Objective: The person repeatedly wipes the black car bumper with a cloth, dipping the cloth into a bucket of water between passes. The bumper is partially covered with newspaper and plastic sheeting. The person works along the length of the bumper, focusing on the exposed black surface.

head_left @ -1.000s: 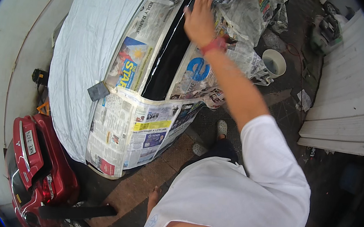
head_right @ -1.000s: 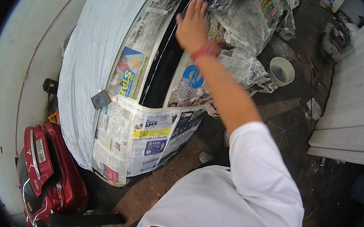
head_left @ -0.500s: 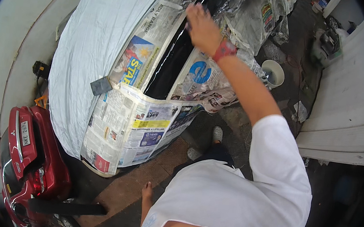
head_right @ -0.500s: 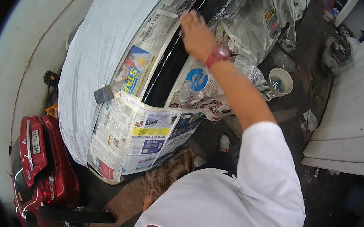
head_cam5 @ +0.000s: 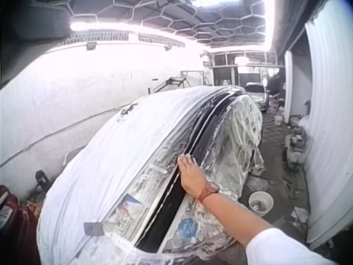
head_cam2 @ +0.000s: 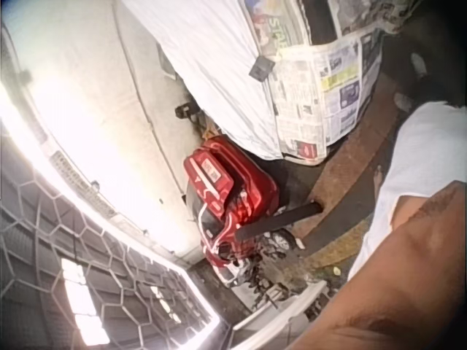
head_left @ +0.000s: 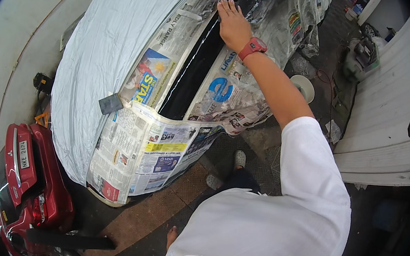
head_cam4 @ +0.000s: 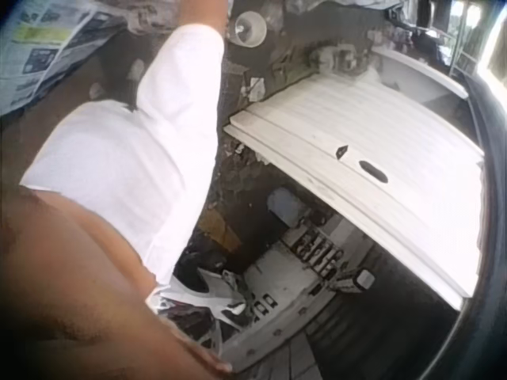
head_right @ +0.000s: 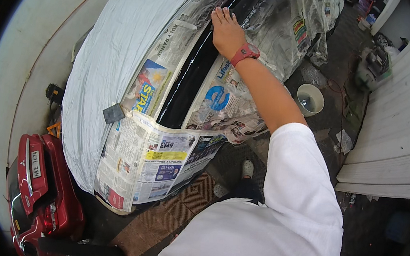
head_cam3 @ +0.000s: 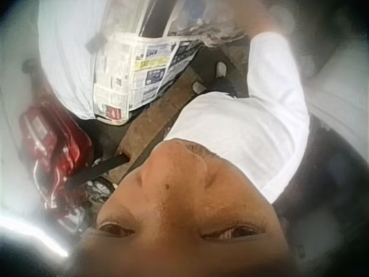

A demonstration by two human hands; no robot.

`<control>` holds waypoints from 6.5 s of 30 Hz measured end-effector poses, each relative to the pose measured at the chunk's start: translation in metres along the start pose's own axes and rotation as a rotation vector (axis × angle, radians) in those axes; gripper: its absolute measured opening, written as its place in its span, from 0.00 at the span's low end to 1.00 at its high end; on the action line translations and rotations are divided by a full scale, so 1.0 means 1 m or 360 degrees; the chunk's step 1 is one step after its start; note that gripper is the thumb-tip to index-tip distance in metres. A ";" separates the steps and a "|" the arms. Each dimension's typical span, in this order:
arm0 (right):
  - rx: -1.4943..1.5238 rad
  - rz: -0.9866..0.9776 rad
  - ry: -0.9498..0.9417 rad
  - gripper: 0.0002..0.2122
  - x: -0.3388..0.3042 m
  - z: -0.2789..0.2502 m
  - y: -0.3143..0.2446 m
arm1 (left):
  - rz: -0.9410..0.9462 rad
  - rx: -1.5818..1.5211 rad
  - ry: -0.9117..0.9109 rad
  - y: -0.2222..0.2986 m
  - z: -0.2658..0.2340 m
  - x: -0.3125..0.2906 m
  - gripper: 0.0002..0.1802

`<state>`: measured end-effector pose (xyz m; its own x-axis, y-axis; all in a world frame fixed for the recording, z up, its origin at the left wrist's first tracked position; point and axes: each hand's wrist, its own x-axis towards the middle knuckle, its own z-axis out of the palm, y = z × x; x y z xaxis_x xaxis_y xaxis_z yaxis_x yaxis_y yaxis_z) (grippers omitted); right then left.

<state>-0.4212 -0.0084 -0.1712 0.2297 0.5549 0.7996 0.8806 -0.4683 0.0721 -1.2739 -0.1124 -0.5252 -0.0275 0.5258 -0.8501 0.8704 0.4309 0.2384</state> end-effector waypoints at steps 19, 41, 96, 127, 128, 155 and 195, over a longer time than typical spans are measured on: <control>0.0366 -0.0247 -0.0061 0.28 -0.030 0.005 -0.023 | 0.0158 0.0168 0.0139 0.046 0.045 -0.017 0.35; 0.0187 0.0337 -0.0014 0.26 0.131 0.021 0.207 | 0.0115 0.0019 0.0298 0.149 0.089 -0.017 0.37; 0.0606 0.0736 0.0167 0.34 0.039 0.039 0.069 | 0.0336 -0.0044 0.0093 0.213 0.041 0.003 0.38; 0.0333 0.0056 -0.0125 0.32 -0.047 0.001 -0.063 | 0.0308 -0.0214 0.0081 0.135 0.021 0.005 0.38; 0.0343 0.0001 -0.0153 0.32 -0.062 0.000 -0.091 | 0.0378 -0.0099 0.0132 0.129 0.020 0.017 0.38; 0.2360 0.1597 -0.1766 0.22 -0.171 -0.146 -0.248 | 0.1123 -0.1942 -0.1689 0.430 0.003 -0.167 0.33; 0.0608 0.0932 -0.2418 0.23 -0.581 -0.150 0.198 | 0.2125 0.0180 0.1828 0.648 0.084 -0.153 0.38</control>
<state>-0.4425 -0.5267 -0.5326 0.5063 0.6013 -0.6181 0.5276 -0.7830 -0.3295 -0.6646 0.0246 -0.2808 0.4088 0.6684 0.6214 0.6106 -0.7064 0.3581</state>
